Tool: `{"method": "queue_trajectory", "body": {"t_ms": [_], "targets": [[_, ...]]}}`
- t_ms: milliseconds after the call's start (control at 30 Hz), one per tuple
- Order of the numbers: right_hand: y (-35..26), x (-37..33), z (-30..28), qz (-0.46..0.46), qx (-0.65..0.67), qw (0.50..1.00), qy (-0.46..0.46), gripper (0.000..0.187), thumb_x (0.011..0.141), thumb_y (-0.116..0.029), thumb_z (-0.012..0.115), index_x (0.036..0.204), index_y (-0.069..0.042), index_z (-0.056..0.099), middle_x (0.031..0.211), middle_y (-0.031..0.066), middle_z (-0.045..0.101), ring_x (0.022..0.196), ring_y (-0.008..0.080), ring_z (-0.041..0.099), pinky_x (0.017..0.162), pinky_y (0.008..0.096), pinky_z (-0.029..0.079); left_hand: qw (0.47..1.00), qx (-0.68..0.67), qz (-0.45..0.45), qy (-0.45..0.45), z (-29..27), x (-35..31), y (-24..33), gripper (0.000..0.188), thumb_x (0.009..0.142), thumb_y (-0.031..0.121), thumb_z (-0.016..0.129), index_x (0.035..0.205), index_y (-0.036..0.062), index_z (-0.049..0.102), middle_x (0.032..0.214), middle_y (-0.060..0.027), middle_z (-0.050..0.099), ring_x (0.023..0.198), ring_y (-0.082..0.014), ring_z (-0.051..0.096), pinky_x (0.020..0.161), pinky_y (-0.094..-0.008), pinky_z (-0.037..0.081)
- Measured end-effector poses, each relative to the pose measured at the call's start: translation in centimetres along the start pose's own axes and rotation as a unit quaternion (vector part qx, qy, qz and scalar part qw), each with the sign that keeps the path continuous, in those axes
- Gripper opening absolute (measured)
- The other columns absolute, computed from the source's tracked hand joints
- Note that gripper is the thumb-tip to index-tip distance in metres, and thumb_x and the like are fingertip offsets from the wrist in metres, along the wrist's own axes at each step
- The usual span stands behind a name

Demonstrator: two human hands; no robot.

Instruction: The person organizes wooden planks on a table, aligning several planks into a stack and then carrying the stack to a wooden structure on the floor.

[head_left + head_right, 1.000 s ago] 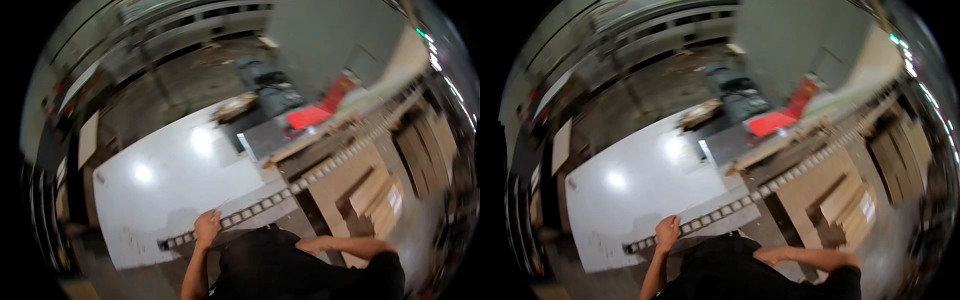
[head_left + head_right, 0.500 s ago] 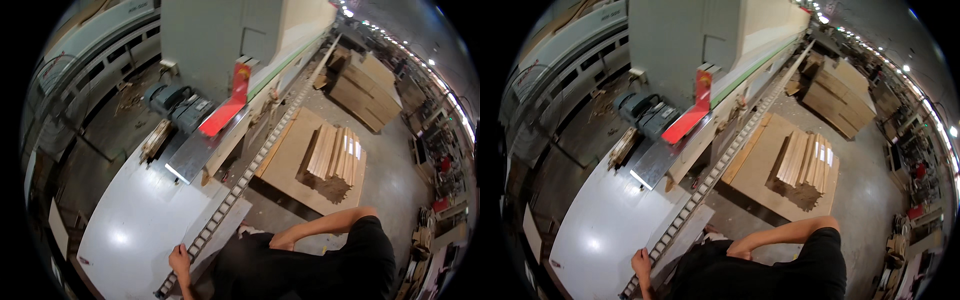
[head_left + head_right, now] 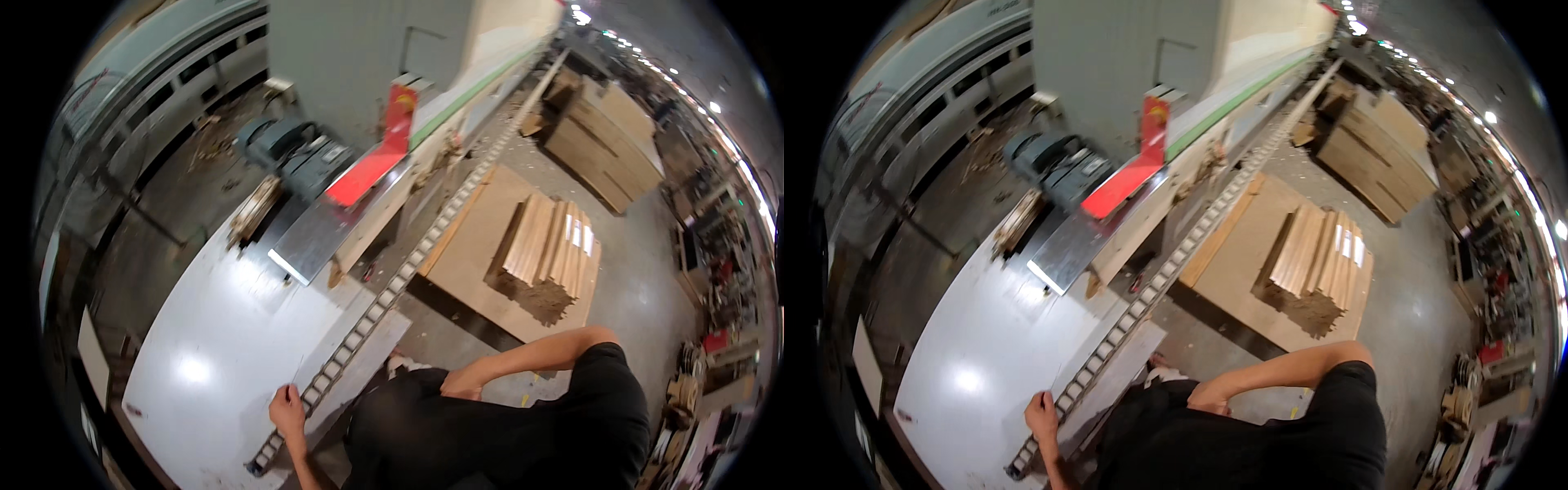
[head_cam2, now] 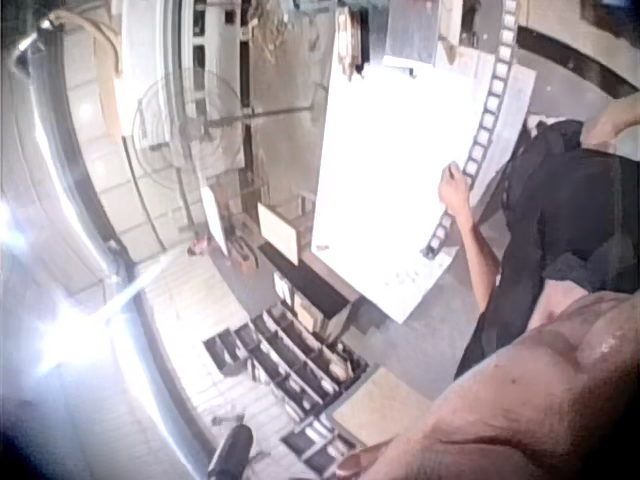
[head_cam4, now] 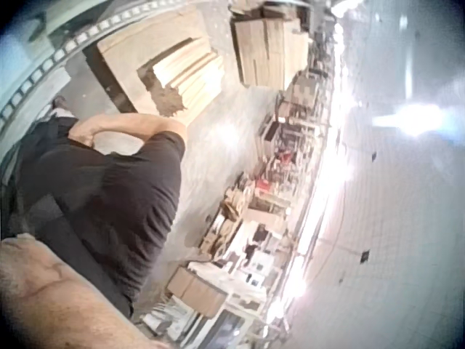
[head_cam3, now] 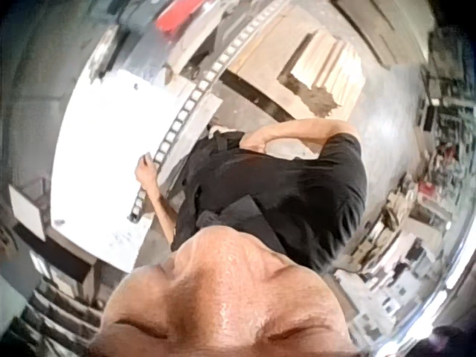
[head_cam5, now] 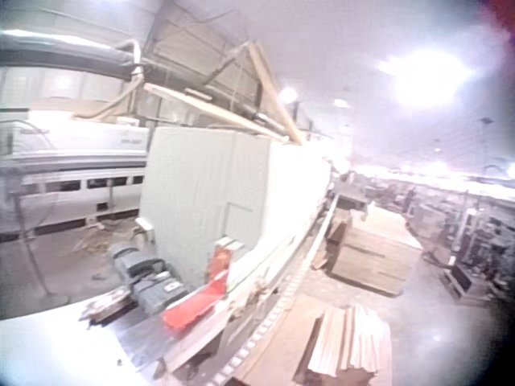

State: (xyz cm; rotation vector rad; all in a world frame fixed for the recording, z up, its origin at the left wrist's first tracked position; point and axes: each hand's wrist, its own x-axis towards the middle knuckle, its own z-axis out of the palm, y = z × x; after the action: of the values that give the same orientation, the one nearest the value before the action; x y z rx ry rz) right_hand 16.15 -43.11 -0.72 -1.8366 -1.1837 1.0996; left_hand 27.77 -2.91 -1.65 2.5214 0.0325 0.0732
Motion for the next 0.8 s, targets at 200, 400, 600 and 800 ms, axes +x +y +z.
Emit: {"method": "queue_trajectory", "body": {"t_ms": [200, 400, 600, 800], "targets": [[-2.9, -0.8, -3.5, 0.046, -0.002, 0.997, -0.059, 0.048, 0.062, -0.039, 0.076, 0.089, -0.003, 0.062, 0.088, 0.0224, 0.067, 0.087, 0.0449, 0.062, 0.067, 0.0508, 0.05, 0.999, 0.009, -0.05, -0.011, -1.1, 0.0, 1.3, 0.03, 0.09, 0.031, 0.059, 0.096, 0.0042, 0.07, 0.08, -0.016, 0.069, 0.074, -0.0356, 0.066, 0.067, -0.0411, 0.051], [-3.2, -0.6, -4.4, 0.023, -0.017, 0.997, -0.076, 0.042, 0.064, -0.036, 0.075, 0.086, -0.002, 0.062, 0.086, 0.02, 0.067, 0.086, 0.0446, 0.061, 0.066, 0.0504, 0.05, 0.996, 0.023, -0.078, -0.033, -1.3, -0.2, 1.0, 0.033, 0.089, 0.034, 0.059, 0.099, 0.0048, 0.071, 0.083, -0.0153, 0.07, 0.078, -0.0356, 0.067, 0.07, -0.0427, 0.051], [-3.3, -0.6, -4.8, 0.041, -0.024, 0.994, -0.096, 0.045, 0.062, -0.037, 0.077, 0.089, -0.003, 0.063, 0.09, 0.0196, 0.068, 0.089, 0.0435, 0.062, 0.068, 0.0497, 0.051, 0.996, 0.021, -0.082, -0.042, -1.6, -0.3, 1.2, 0.037, 0.091, 0.036, 0.058, 0.104, 0.0038, 0.07, 0.086, -0.0178, 0.07, 0.081, -0.0358, 0.068, 0.072, -0.0418, 0.052], [-2.4, -1.1, -4.4, 0.016, -0.042, 0.996, -0.081, 0.04, 0.066, -0.033, 0.074, 0.086, -0.001, 0.061, 0.09, 0.02, 0.066, 0.089, 0.0431, 0.061, 0.069, 0.0493, 0.05, 0.995, 0.035, -0.081, -0.038, -0.9, -0.1, 1.3, 0.034, 0.089, 0.035, 0.06, 0.101, 0.0054, 0.071, 0.084, -0.0144, 0.071, 0.079, -0.0343, 0.067, 0.071, -0.0427, 0.052]]}}
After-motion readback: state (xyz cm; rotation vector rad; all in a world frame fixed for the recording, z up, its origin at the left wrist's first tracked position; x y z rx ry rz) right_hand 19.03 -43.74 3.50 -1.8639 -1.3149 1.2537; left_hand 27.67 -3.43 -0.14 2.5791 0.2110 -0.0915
